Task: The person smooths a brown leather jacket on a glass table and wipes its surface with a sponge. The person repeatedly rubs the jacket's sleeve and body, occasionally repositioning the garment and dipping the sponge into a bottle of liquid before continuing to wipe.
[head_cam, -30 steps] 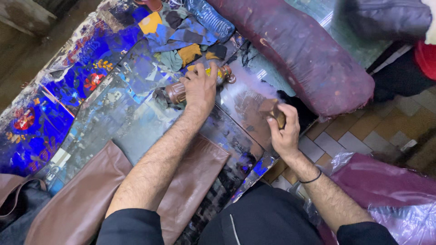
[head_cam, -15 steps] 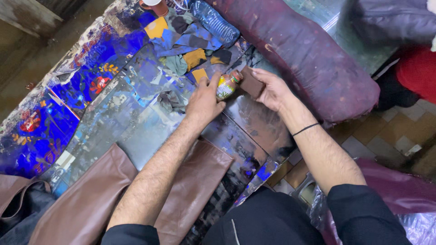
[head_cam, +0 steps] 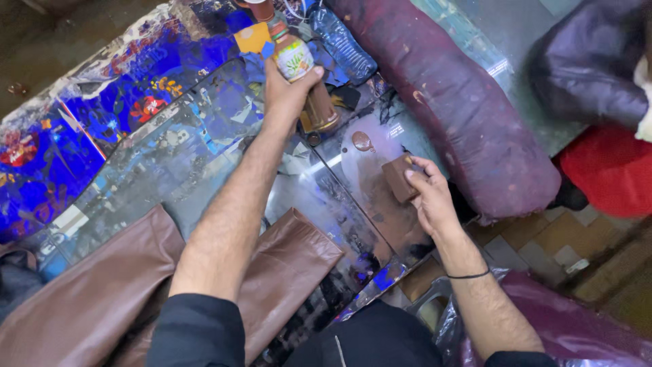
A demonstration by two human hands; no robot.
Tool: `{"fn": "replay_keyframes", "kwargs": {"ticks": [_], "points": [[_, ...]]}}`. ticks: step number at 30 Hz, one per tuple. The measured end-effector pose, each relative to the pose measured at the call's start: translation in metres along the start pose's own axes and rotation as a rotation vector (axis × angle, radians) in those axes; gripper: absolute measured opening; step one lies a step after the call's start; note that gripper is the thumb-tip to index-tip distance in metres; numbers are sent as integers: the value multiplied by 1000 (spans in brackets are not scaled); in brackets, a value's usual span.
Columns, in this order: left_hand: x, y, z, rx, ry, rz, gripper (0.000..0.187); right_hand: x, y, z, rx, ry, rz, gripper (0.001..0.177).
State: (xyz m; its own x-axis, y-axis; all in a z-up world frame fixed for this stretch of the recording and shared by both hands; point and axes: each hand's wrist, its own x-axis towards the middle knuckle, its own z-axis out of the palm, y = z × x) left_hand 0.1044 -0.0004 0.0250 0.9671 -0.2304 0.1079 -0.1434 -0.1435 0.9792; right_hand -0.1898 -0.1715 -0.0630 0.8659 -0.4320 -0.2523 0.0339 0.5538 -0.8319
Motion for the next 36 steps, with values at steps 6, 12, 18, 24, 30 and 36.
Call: {"fn": "replay_keyframes", "kwargs": {"ticks": [6, 12, 18, 24, 30, 36], "points": [[18, -34, 28, 248, 86, -35, 92, 13, -10, 21, -650, 15, -282, 41], [25, -54, 42, 314, 155, -197, 100, 32, -23, 59, -1439, -28, -803, 36], [21, -46, 43, 358, 146, -252, 113, 36, -15, 61, -1439, -22, -834, 32], [-21, -24, 18, 285, 176, -22, 111, -7, -5, 36, -1657, -30, -672, 23], [-168, -3, -49, 242, 76, 297, 74, -50, -27, 22, -1739, -192, -572, 23], [-358, -9, -119, 369, -148, 399, 43, -68, -16, 6, -1866, -176, -693, 22]]}}
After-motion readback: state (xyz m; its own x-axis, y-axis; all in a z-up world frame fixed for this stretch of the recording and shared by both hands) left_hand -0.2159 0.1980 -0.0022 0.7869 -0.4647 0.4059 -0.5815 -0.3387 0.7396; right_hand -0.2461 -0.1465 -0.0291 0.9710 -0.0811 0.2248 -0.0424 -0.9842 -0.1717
